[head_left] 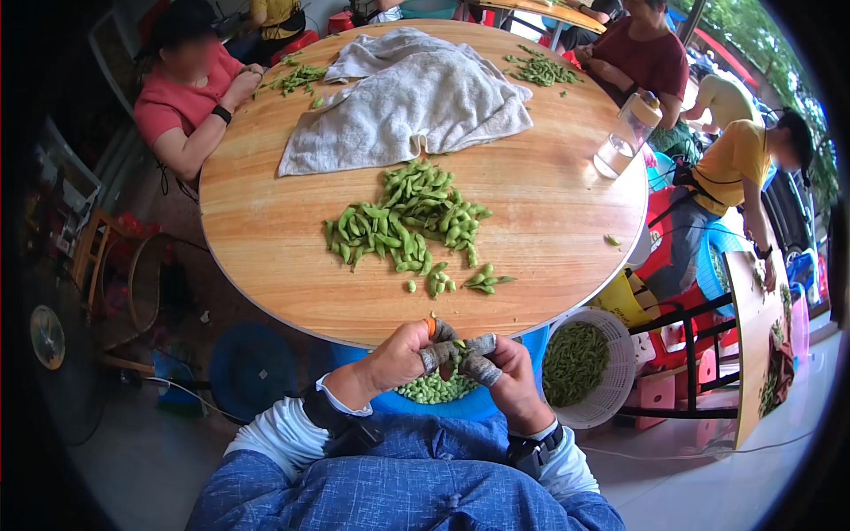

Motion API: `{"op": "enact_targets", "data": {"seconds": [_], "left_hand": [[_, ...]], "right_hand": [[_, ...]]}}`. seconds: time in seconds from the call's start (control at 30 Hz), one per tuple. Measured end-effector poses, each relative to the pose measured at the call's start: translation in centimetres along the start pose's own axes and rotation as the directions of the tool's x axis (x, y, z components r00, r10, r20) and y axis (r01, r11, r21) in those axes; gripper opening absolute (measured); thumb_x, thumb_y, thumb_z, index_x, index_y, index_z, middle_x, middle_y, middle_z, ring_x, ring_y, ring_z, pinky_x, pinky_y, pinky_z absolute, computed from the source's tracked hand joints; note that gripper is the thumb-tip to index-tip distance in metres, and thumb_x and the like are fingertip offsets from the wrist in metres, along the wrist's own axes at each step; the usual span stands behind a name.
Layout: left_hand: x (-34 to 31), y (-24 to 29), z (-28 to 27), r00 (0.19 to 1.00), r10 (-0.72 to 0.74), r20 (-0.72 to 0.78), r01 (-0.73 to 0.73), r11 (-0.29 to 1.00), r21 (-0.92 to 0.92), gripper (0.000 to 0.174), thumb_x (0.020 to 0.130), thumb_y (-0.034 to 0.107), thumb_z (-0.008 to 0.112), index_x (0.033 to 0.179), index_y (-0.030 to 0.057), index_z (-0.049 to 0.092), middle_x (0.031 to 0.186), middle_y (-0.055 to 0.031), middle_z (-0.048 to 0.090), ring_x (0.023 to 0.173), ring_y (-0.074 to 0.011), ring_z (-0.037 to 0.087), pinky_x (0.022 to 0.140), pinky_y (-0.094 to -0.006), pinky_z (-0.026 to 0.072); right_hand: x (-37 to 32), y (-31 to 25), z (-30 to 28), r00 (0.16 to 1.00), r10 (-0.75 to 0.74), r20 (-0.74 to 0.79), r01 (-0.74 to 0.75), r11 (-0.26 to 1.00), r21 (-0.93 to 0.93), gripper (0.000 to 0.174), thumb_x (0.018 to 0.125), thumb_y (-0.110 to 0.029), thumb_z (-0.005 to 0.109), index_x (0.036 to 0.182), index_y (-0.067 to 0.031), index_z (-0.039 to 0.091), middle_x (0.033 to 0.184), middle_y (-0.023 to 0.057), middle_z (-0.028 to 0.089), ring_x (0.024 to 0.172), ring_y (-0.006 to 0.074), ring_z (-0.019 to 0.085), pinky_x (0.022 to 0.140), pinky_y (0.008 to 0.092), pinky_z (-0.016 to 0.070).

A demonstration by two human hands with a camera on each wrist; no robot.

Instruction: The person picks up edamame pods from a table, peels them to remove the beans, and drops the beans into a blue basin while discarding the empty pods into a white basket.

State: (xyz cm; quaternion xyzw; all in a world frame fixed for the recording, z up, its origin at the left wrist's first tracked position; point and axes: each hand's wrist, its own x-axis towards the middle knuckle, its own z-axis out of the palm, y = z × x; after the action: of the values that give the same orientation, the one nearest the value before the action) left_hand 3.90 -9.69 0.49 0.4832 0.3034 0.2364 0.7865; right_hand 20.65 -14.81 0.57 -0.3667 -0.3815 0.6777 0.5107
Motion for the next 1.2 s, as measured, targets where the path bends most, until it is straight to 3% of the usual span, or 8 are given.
{"op": "enact_targets", "data": {"seconds": [0.17,0.47,0.63,0.77,0.87,1.03,1.1,1.2], "left_hand": [[0.1,-0.5,-0.3,1.0,-0.021,-0.021,0.019,0.994,-0.108,0.009,0.08,0.004,0.049,0.089,0.0021,0.049,0.072,-0.0034,0.056,0.059,-0.0048,0.049,0.049,-0.0149,0.035],[-0.1,-0.1,0.3,0.994,0.077,-0.077,-0.082,0.995,-0.061,0.018,0.078,0.0,0.047,0.096,-0.0026,0.048,0.079,-0.0053,0.054,0.071,-0.0096,0.052,0.064,-0.0211,0.0425],[-0.2,-0.5,0.4,0.99,0.102,-0.095,-0.114,0.986,-0.125,0.022,0.079,0.006,0.055,0.098,-0.0021,0.048,0.083,-0.0037,0.053,0.075,-0.0084,0.051,0.066,-0.0209,0.042],[0.3,-1.6,0.1,0.991,0.125,-0.041,-0.125,0.992,-0.003,0.022,0.079,0.009,0.056,0.098,-0.0009,0.048,0.084,-0.0023,0.054,0.075,-0.0079,0.051,0.067,-0.0208,0.0421],[0.3,-1.9,-0.5,0.991,0.13,0.008,-0.13,0.991,-0.023,0.019,0.08,0.007,0.054,0.098,0.0003,0.049,0.086,-0.0027,0.055,0.076,-0.0088,0.052,0.067,-0.0213,0.0425],[0.0,-1.0,0.2,0.994,0.108,-0.03,-0.111,0.989,-0.099,0.02,0.08,0.003,0.052,0.099,-0.0014,0.049,0.086,-0.0032,0.054,0.077,-0.0074,0.05,0.068,-0.0208,0.0424],[0.1,-1.0,0.2,0.994,0.111,-0.004,-0.112,0.994,-0.016,0.021,0.08,0.003,0.052,0.099,-0.0014,0.049,0.087,-0.0032,0.055,0.079,-0.0073,0.051,0.07,-0.021,0.0425],[0.2,-1.4,0.2,0.988,0.154,0.032,-0.157,0.982,0.103,0.022,0.08,0.006,0.054,0.101,-0.0004,0.049,0.089,-0.002,0.055,0.081,-0.0065,0.051,0.072,-0.0208,0.0422]], "right_hand": [[0.1,0.7,-0.2,0.992,-0.105,0.068,0.115,0.98,-0.164,0.014,0.079,-0.006,0.055,0.091,0.0018,0.055,0.081,0.0047,0.06,0.074,0.0095,0.055,0.068,0.0223,0.0431],[-0.1,0.1,-0.5,0.995,0.057,-0.076,-0.049,0.993,0.108,0.016,0.079,-0.005,0.055,0.093,0.0016,0.056,0.083,0.0038,0.06,0.073,0.0091,0.055,0.067,0.0212,0.0432],[-0.1,-0.1,-0.1,0.991,-0.068,-0.111,0.061,0.995,-0.073,0.016,0.079,-0.004,0.055,0.093,0.003,0.055,0.083,0.0035,0.06,0.075,0.0095,0.055,0.068,0.0216,0.043],[-0.2,-0.1,0.0,0.988,-0.155,-0.007,0.147,0.948,-0.282,0.015,0.079,-0.003,0.054,0.093,0.004,0.055,0.083,0.0033,0.06,0.076,0.01,0.054,0.069,0.0218,0.0428],[-0.3,0.1,-0.4,0.994,-0.112,0.02,0.113,0.97,-0.215,0.015,0.079,-0.003,0.055,0.092,0.0035,0.055,0.083,0.003,0.06,0.076,0.0095,0.054,0.069,0.0217,0.0428],[-0.3,-0.3,-0.6,0.991,0.071,-0.113,-0.058,0.992,0.115,0.015,0.078,-0.009,0.057,0.09,-0.0007,0.057,0.078,0.0016,0.059,0.07,0.0074,0.054,0.062,0.0188,0.0424],[-0.4,-0.8,-0.5,0.975,0.147,-0.165,-0.114,0.974,0.196,0.015,0.078,-0.013,0.057,0.089,-0.0033,0.057,0.075,0.0006,0.058,0.065,0.0066,0.053,0.057,0.0168,0.041],[-0.2,-0.7,-0.9,0.98,0.173,-0.1,-0.141,0.953,0.268,0.015,0.078,-0.012,0.057,0.09,-0.003,0.057,0.075,0.0008,0.057,0.065,0.007,0.053,0.057,0.0166,0.0412]]}}
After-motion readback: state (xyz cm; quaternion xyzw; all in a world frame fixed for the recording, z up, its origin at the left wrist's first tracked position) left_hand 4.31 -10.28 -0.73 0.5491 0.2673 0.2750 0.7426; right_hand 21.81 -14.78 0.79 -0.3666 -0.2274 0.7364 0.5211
